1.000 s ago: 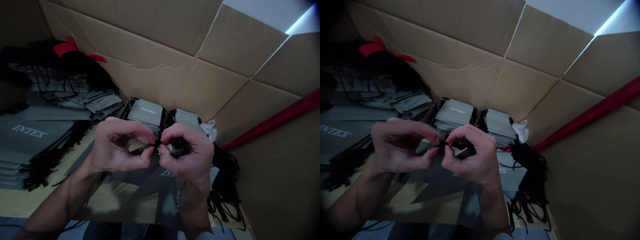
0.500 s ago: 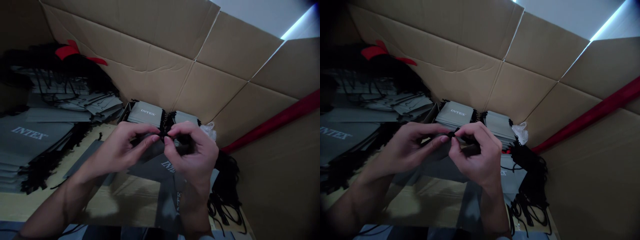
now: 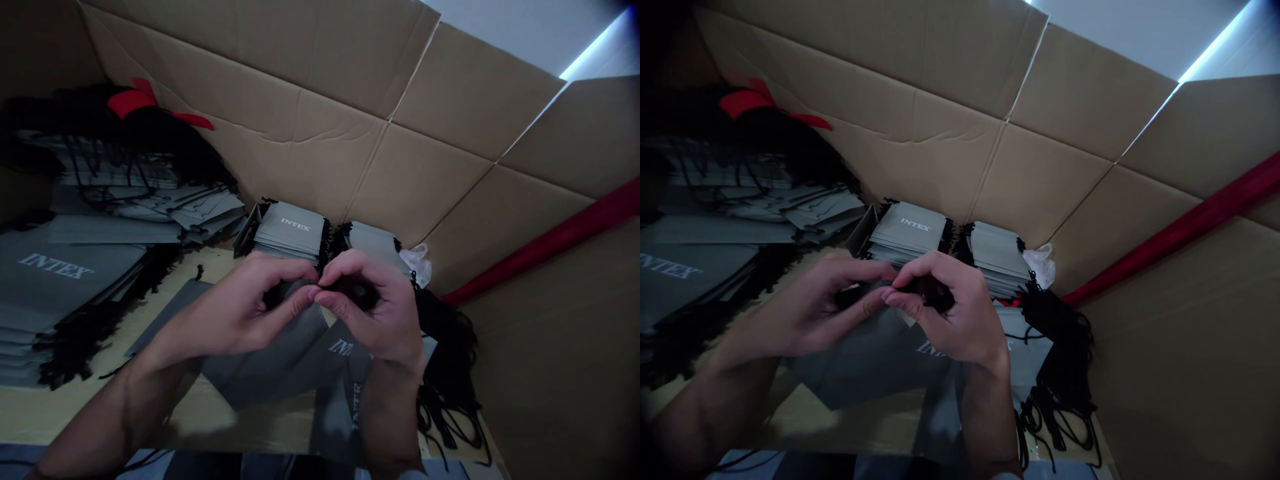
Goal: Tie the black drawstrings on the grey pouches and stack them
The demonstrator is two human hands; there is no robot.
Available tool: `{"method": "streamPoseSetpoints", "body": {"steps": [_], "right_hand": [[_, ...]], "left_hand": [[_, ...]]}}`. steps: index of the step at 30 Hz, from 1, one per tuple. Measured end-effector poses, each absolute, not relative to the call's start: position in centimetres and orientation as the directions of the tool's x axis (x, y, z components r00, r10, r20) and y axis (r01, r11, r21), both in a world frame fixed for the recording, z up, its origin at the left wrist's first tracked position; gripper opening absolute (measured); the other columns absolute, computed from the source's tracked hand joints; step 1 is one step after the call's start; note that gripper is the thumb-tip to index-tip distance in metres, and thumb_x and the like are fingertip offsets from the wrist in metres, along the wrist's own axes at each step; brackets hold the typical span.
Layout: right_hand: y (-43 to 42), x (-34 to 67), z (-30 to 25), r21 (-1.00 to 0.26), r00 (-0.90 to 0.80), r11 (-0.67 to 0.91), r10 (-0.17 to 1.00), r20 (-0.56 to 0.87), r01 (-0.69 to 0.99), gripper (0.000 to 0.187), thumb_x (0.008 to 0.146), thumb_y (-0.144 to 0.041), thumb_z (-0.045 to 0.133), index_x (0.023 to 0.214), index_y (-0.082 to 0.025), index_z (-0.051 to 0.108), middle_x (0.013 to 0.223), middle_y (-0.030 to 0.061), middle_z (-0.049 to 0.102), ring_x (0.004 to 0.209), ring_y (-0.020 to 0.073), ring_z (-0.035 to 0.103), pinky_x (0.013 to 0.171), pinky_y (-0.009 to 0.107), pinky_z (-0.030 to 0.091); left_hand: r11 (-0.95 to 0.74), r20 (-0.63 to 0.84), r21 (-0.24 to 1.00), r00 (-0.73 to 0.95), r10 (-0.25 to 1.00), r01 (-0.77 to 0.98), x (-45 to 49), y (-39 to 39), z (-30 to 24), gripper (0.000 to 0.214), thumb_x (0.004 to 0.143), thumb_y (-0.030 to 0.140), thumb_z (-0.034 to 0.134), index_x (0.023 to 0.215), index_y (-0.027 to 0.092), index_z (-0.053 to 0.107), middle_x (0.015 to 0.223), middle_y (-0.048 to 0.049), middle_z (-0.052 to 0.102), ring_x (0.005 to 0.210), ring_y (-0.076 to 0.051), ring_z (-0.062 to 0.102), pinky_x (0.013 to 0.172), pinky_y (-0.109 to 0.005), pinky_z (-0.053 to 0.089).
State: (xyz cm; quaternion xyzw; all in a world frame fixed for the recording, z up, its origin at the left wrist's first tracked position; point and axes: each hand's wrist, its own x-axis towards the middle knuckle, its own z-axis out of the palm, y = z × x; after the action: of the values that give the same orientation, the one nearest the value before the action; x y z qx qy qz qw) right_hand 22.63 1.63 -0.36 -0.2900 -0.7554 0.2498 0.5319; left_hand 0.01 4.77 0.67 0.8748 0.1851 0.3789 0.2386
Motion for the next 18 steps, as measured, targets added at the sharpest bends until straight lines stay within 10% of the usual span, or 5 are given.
{"method": "streamPoseSetpoints", "body": {"steps": [10,18], "right_hand": [[2.2,22.0,-1.4,-0.813,-0.281,0.52,0.765,0.58,-0.263,0.017,0.089,-0.024,0.098,0.099,-0.025,0.083,0.083,0.0008,0.078,0.072,0.0173,0.072,0.064,0.031,0.06],[2.1,22.2,-0.4,-0.793,-0.215,0.599,0.764,0.608,-0.112,0.027,0.088,-0.025,0.098,0.109,-0.025,0.081,0.094,0.0011,0.078,0.076,0.014,0.07,0.064,0.024,0.057]], "left_hand": [[-0.679,0.606,0.713,0.638,0.474,-0.173,0.4,4.3,0.8,0.03,0.11,0.023,0.06,0.08,0.019,0.059,0.075,0.0022,0.055,0.07,-0.012,0.051,0.065,-0.026,0.043],[-0.835,0.681,0.55,0.562,0.47,0.031,0.1,4.3,0.4,0.019,0.112,0.02,0.06,0.094,0.019,0.067,0.087,-0.0017,0.07,0.074,-0.014,0.062,0.066,-0.027,0.047]]}}
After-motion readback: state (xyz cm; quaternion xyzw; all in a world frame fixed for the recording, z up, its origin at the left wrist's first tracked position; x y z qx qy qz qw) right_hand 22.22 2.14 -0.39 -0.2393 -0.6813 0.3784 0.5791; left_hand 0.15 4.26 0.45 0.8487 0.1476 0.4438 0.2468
